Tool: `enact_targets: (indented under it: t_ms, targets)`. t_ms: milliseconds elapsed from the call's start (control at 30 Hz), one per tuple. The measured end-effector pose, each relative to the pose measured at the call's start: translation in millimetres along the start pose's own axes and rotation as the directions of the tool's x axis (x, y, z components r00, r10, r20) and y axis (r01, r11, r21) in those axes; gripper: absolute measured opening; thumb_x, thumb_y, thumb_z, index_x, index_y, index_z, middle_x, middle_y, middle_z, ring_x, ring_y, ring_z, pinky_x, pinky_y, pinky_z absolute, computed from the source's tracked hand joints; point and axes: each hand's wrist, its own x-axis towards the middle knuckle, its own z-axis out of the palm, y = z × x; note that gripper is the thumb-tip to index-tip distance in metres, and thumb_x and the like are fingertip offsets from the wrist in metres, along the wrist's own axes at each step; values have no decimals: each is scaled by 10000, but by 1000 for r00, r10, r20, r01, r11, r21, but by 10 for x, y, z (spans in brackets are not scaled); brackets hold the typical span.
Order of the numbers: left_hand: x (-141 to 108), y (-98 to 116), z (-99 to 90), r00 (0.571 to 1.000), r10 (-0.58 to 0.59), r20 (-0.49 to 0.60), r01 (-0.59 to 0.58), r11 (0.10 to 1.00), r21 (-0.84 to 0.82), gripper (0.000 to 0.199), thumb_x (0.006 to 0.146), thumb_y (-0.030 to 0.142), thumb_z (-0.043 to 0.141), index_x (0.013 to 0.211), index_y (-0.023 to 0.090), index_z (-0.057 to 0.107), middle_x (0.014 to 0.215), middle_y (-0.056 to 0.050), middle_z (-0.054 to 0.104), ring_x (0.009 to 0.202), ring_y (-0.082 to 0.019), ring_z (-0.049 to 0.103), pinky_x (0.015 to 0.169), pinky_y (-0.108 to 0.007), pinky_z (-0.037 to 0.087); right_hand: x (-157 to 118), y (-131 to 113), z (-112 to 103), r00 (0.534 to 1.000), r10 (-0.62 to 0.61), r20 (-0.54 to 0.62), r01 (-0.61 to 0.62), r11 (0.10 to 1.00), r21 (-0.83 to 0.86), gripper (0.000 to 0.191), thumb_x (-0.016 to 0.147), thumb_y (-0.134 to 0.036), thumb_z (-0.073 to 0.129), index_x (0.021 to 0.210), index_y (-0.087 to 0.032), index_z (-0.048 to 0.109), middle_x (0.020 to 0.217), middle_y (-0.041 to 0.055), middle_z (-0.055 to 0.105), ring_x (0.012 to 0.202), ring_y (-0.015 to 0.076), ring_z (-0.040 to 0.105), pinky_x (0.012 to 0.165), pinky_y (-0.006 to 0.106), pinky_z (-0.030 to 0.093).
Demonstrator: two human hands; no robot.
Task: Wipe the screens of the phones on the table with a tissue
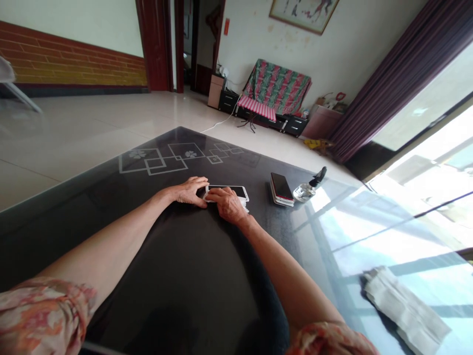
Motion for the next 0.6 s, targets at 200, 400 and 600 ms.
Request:
enact_targets:
  t_ms: [200,400,600]
  targets:
    - [-6,9,-3,1000,12,-7,-12,1000,-25,958,578,642,659,1376,175,410,1510,-123,283,1396,-360,188,1125,-427,215,-28,104,-51,997,-78,30,77,997,27,497,839,-54,372,1168,-306,647,1256,15,585,1086,190,511,959,362,372]
    - [-16,9,-13,1000,-9,13,10,999,-34,973,587,656,645,1388,165,392,1532,-133,235,1408,-353,158,1131,-425,200,-217,175,-103,998,-55,-10,55,998,27,427,908,-110,347,1151,-278,656,1257,25,591,1066,181,523,978,367,370]
    - [-21,95,40,993,11,-114,-14,1000,-22,864,619,713,588,1285,169,501,1434,-124,393,1328,-352,316,1086,-411,281,-354,219,-142,998,44,-38,-44,999,4,455,861,-61,360,1140,-255,663,1239,38,602,1107,170,529,994,361,365]
